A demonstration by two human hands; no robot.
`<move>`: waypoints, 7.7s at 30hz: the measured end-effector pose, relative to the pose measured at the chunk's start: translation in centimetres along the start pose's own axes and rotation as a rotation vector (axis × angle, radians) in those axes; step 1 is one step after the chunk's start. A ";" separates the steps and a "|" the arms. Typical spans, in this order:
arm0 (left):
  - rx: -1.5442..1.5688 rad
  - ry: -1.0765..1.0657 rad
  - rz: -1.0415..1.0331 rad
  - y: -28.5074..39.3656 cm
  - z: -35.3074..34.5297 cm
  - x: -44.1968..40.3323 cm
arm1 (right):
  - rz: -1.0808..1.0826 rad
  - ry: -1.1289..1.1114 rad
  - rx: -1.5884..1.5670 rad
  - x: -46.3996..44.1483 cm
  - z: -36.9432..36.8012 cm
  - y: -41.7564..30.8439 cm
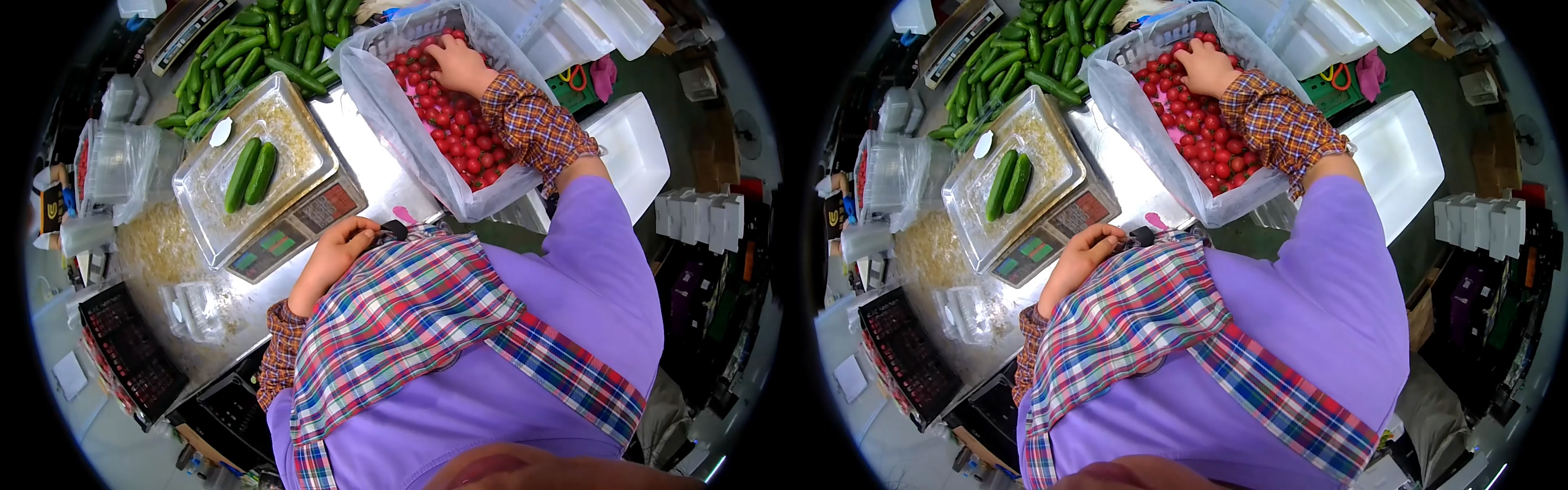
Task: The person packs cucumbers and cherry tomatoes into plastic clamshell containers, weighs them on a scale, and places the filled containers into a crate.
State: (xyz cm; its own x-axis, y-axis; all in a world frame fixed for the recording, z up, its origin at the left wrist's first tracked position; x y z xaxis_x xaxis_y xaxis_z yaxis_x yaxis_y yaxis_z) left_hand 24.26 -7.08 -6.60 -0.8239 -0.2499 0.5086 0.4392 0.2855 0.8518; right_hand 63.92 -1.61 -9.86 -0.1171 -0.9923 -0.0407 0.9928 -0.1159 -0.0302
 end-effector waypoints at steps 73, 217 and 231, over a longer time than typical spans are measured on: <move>-1.184 0.610 -0.112 4.6 17.2 -0.5 | 0.143 -0.330 -0.606 -0.4 -3.7 -2.5; -0.168 0.955 -0.481 0.7 17.3 10.9 | 0.237 -0.445 -1.271 -2.2 9.9 -18.0; -0.145 0.943 -0.455 0.5 14.9 9.2 | 0.807 -0.299 -0.462 -8.2 6.5 -29.9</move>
State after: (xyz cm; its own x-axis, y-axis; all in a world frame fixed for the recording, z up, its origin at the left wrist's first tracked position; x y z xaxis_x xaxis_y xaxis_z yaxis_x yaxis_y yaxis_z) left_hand 11.58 4.54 -3.33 -0.3376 -0.9410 -0.0237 0.2489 -0.1135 0.9619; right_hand 35.36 9.72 -2.15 0.6677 -0.7437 0.0321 0.6567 0.5682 -0.4958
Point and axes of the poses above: each hand's wrist, its own x-axis away from the middle knuckle, its own z-axis out of the back of the hand, y = z × x, the point moved 2 cm from there along -x, towards the middle knuckle, and after that the axes turned 9 degrees about -y, right-handed, at the moved point
